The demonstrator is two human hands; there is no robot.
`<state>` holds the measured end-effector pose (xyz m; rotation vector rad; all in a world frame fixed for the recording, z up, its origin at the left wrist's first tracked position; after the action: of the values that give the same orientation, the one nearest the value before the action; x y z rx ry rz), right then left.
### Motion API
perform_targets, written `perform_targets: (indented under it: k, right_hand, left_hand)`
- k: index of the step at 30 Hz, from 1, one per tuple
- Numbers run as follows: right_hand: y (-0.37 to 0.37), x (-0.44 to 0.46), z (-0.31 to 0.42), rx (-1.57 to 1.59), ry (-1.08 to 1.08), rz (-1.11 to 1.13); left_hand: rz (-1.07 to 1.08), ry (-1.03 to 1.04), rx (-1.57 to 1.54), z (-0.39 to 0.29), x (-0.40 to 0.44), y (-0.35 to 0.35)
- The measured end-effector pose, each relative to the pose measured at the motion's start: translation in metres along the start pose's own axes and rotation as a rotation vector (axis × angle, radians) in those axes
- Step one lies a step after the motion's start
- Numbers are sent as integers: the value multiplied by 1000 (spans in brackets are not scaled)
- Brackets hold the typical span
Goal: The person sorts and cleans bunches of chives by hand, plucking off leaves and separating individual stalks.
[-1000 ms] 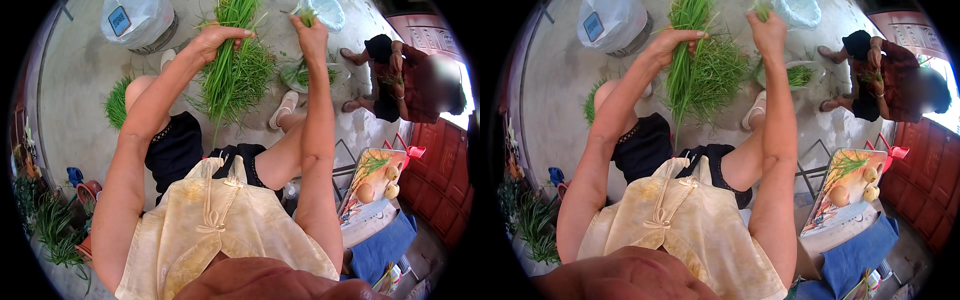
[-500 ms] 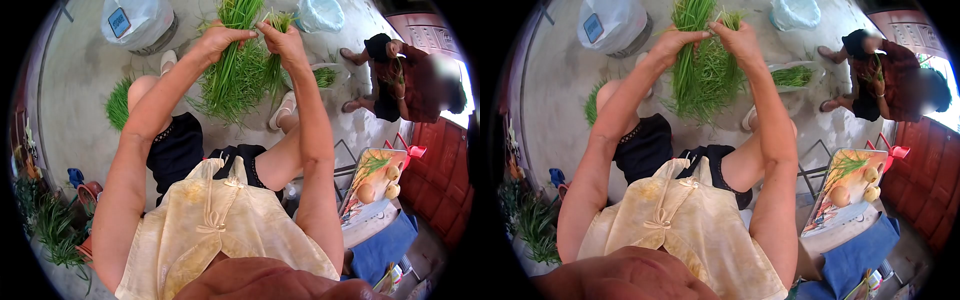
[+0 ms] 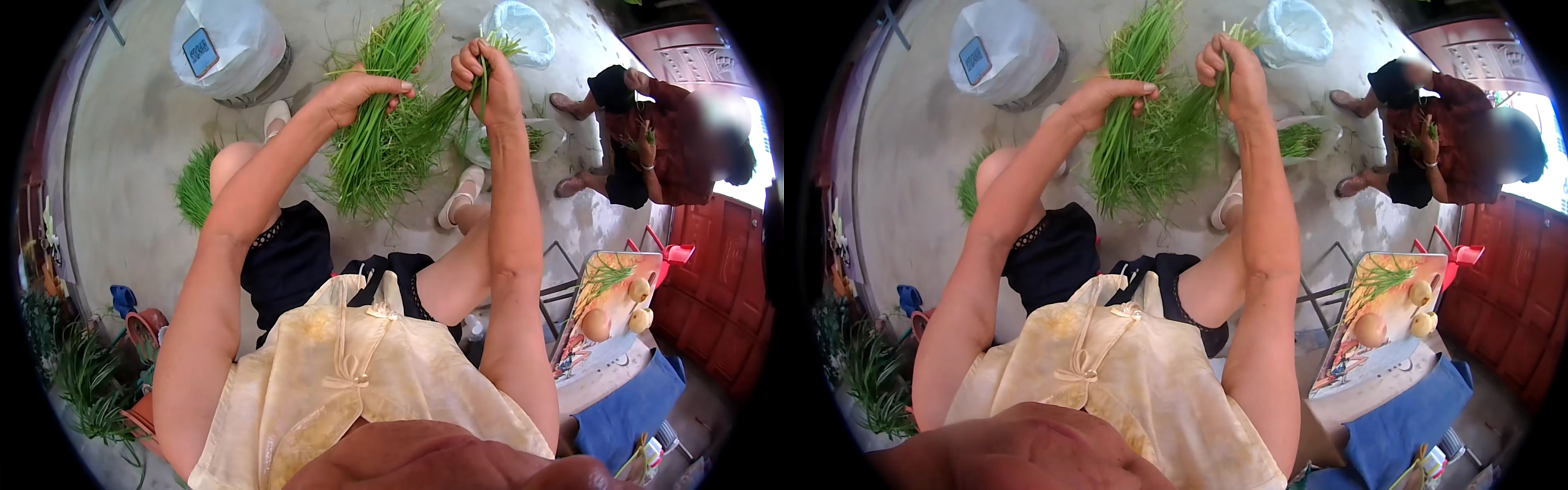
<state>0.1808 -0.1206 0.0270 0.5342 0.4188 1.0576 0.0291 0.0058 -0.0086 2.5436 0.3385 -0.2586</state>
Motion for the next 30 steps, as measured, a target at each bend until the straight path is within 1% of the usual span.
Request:
perform_targets:
  k: [2,5,8,9,11,12,15,17,18,20,22,23,25,29,30]
  right_hand:
    - [3,-2,2,-28,-51,-56]
    - [6,-7,6,-37,-16,-169]
    - [-1,-6,5,-197,-134,-239]
    - [5,-7,8,-143,-177,-287]
    - [4,-6,7,-219,-170,-354]
    - [2,-6,7,-257,-166,-387]
    - [-6,-5,12,-262,-277,-500]
    - [-11,-8,24,-254,-305,-471]
    - [-14,-11,30,-250,-318,-457]
    - [-24,-8,21,-307,-243,-446]
    - [-13,-7,8,-403,-188,-441]
    - [-12,-6,3,-387,-178,-419]
    - [-10,-5,-4,-375,-176,-434]
    - [-10,-1,-4,-363,-216,-495]
    - [-9,-1,0,-334,-261,-511]
  left_hand:
    - [-9,-7,29,4,2,-1]
    - [-31,-22,99,6,1,2]
    - [-59,26,278,8,1,3]
    - [-60,26,323,8,0,5]
    - [-60,27,414,7,-2,10]
    - [-68,28,417,9,-1,10]
    - [-124,27,407,17,2,1]
    - [-200,14,368,23,5,-13]
    - [-171,28,377,22,4,-14]
    - [-109,55,400,18,4,-14]
    - [-135,32,500,14,0,-9]
    - [-151,21,548,14,-2,-7]
    - [-129,49,530,16,-4,-2]
    - [-111,32,551,16,-4,-4]
    - [-142,45,520,15,-3,-7]
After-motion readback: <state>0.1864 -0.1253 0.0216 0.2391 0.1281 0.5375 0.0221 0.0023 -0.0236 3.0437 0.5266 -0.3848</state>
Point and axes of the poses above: each hand's wrist, its own x-axis towards the middle knuckle, its own y-axis out of the palm, z = x × y, the point moved 3 cm from there along x, towards the middle knuckle, and after that the axes turned 4 degrees about y, right-handed, at the moved point
